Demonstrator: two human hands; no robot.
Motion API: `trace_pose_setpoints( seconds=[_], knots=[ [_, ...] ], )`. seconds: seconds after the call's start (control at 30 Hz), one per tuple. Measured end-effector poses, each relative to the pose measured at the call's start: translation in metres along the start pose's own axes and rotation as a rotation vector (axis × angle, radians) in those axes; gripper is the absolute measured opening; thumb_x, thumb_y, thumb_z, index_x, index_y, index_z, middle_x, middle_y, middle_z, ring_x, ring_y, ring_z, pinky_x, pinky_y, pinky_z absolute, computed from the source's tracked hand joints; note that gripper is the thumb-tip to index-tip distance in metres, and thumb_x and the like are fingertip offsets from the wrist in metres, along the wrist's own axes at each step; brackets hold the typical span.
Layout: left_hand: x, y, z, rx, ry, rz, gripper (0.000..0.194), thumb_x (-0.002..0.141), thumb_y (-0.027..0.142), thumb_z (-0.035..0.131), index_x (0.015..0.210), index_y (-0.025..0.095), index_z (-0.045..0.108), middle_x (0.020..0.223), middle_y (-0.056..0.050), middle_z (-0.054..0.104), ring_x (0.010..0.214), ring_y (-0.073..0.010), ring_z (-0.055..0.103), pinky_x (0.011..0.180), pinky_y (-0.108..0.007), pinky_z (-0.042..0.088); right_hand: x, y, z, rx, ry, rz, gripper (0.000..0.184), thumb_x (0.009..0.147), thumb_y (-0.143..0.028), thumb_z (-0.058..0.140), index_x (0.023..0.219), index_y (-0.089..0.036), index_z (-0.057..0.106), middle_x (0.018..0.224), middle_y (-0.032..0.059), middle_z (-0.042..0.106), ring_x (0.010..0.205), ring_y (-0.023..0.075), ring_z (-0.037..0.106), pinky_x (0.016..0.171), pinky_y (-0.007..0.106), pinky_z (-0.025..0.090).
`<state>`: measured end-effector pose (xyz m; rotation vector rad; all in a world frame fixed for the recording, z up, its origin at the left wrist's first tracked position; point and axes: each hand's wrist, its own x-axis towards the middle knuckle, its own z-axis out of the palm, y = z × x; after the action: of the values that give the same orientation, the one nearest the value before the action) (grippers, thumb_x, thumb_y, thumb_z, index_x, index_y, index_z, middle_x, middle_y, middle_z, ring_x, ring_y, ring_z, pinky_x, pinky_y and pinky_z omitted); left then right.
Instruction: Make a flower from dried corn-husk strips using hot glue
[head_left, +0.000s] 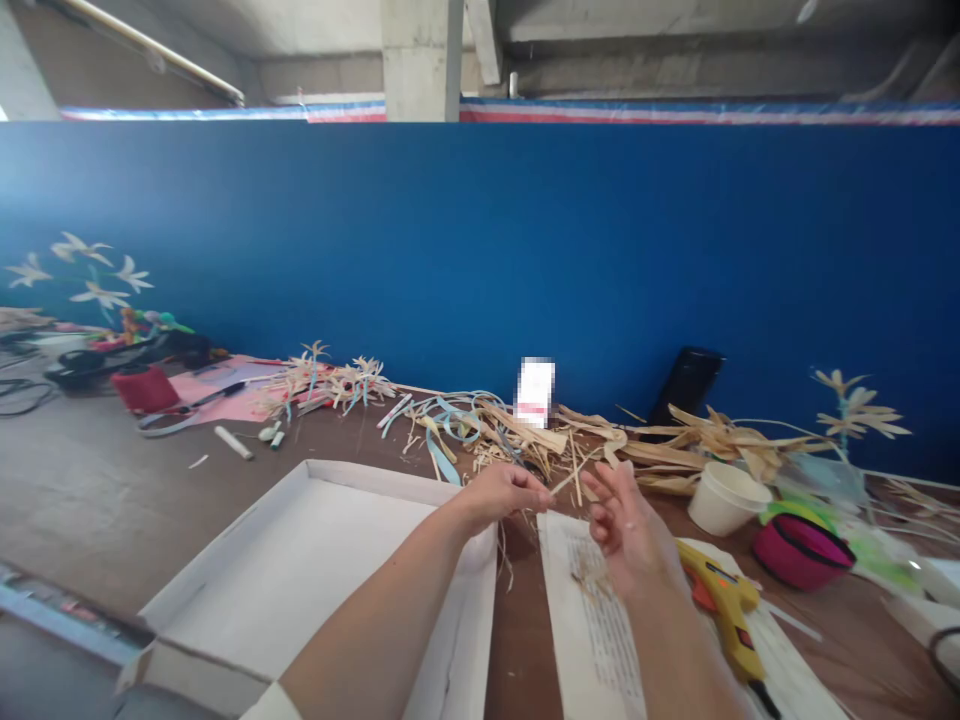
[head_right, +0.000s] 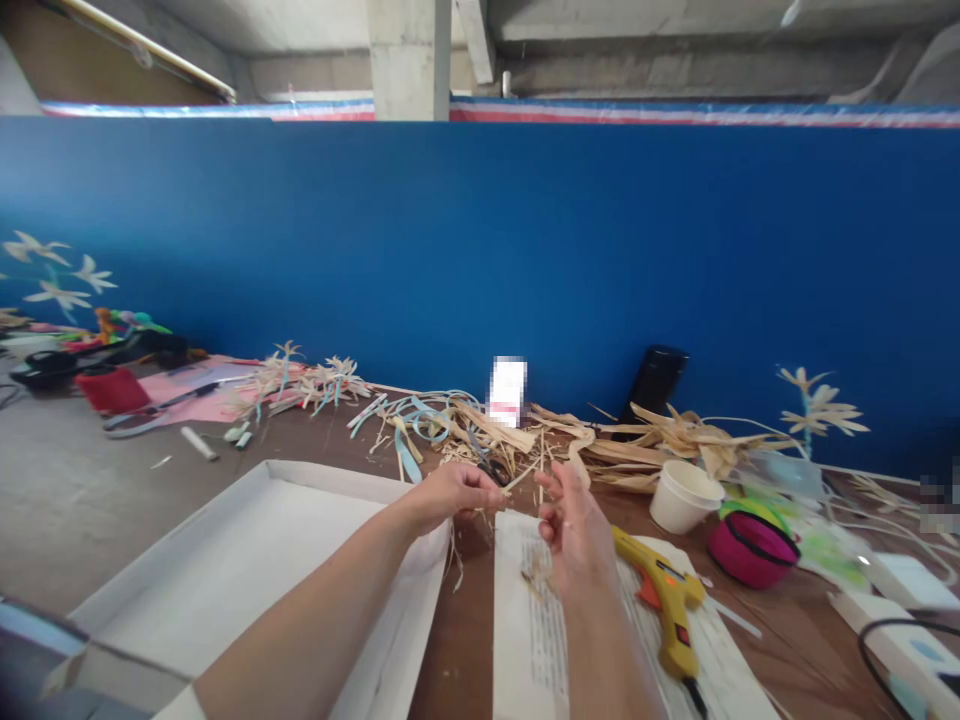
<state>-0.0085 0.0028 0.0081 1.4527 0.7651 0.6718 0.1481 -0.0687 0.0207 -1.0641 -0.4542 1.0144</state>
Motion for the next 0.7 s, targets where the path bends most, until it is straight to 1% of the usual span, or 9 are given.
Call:
trace_pose_setpoints(
  seconds=[0.07, 0.13, 0.2, 0.3, 0.43, 0.5, 0.57, 0.7],
  knots=[
    [0.0, 0.0, 0.0, -0.009, -0.008, 0.004, 0.033, 0.056, 0.039, 0.073, 0.074, 0.011, 0.068, 0.064, -0.001, 0.06, 0.052, -0.006, 0.043, 0.05, -0.02, 0.029, -0.003, 0.002, 0.001, -0.067, -0.087, 0.021, 0.046, 0.062, -0.045, 0.073, 0.099, -0.02, 0.065, 0.094, 0.0044, 0.065, 0.05, 0.0035, 0.044, 0.036, 0.012, 0.031],
    [-0.001, 0.001, 0.001, 0.0, -0.015, 0.006, 0.031, 0.057, 0.037, 0.072, 0.074, 0.012, 0.068, 0.064, -0.001, 0.06, 0.053, -0.0063, 0.043, 0.051, -0.02, 0.029, -0.004, 0.006, 0.001, -0.136, -0.165, 0.043, 0.042, 0.06, -0.039, 0.077, 0.096, -0.019, 0.066, 0.089, 0.0029, 0.064, 0.052, 0.0038, 0.044, 0.037, 0.012, 0.031],
    [-0.002, 0.003, 0.002, 0.02, -0.018, 0.015, 0.029, 0.058, 0.036, 0.071, 0.073, 0.012, 0.068, 0.063, -0.001, 0.06, 0.053, -0.0065, 0.043, 0.052, -0.02, 0.03, -0.003, 0.011, 0.0, -0.169, -0.185, 0.048, 0.039, 0.057, -0.035, 0.079, 0.089, -0.017, 0.068, 0.082, 0.0019, 0.062, 0.052, 0.0038, 0.042, 0.037, 0.012, 0.03],
    [-0.003, 0.004, 0.003, 0.052, -0.019, 0.037, 0.026, 0.059, 0.034, 0.07, 0.072, 0.012, 0.068, 0.063, 0.0, 0.06, 0.054, -0.0066, 0.044, 0.053, -0.02, 0.032, 0.0, 0.015, -0.001, -0.173, -0.134, 0.022, 0.036, 0.053, -0.034, 0.081, 0.081, -0.015, 0.069, 0.072, 0.0007, 0.059, 0.051, 0.0037, 0.04, 0.036, 0.012, 0.028],
    [-0.002, 0.003, 0.003, 0.077, -0.015, 0.041, 0.024, 0.06, 0.034, 0.07, 0.072, 0.013, 0.067, 0.066, -0.001, 0.061, 0.059, -0.0086, 0.049, 0.06, -0.022, 0.037, 0.003, 0.015, -0.001, -0.158, -0.052, -0.027, 0.037, 0.05, -0.036, 0.081, 0.078, -0.014, 0.07, 0.055, -0.0016, 0.052, 0.046, 0.0045, 0.037, 0.034, 0.013, 0.024],
    [-0.002, 0.003, 0.002, 0.087, -0.01, 0.037, 0.024, 0.06, 0.033, 0.07, 0.073, 0.013, 0.067, 0.068, -0.001, 0.062, 0.062, -0.0099, 0.052, 0.063, -0.023, 0.039, 0.003, 0.014, 0.0, -0.155, -0.004, -0.045, 0.037, 0.05, -0.037, 0.081, 0.077, -0.013, 0.07, 0.05, -0.0025, 0.05, 0.043, 0.0044, 0.036, 0.034, 0.014, 0.022],
    [-0.001, 0.003, 0.002, 0.093, -0.013, 0.038, 0.024, 0.06, 0.033, 0.069, 0.073, 0.013, 0.067, 0.069, -0.002, 0.063, 0.065, -0.0107, 0.053, 0.065, -0.023, 0.04, 0.003, 0.012, 0.001, -0.144, 0.033, -0.074, 0.038, 0.049, -0.036, 0.081, 0.077, -0.013, 0.07, 0.05, -0.0019, 0.051, 0.042, 0.0038, 0.035, 0.033, 0.014, 0.022],
    [-0.001, 0.002, 0.002, 0.106, -0.015, 0.039, 0.02, 0.062, 0.03, 0.068, 0.073, 0.013, 0.067, 0.069, -0.001, 0.063, 0.065, -0.0101, 0.053, 0.066, -0.023, 0.04, 0.001, 0.01, 0.002, -0.099, 0.089, -0.166, 0.037, 0.046, -0.033, 0.081, 0.075, -0.013, 0.069, 0.068, 0.0029, 0.062, 0.042, 0.0028, 0.036, 0.033, 0.016, 0.022]
  ],
)
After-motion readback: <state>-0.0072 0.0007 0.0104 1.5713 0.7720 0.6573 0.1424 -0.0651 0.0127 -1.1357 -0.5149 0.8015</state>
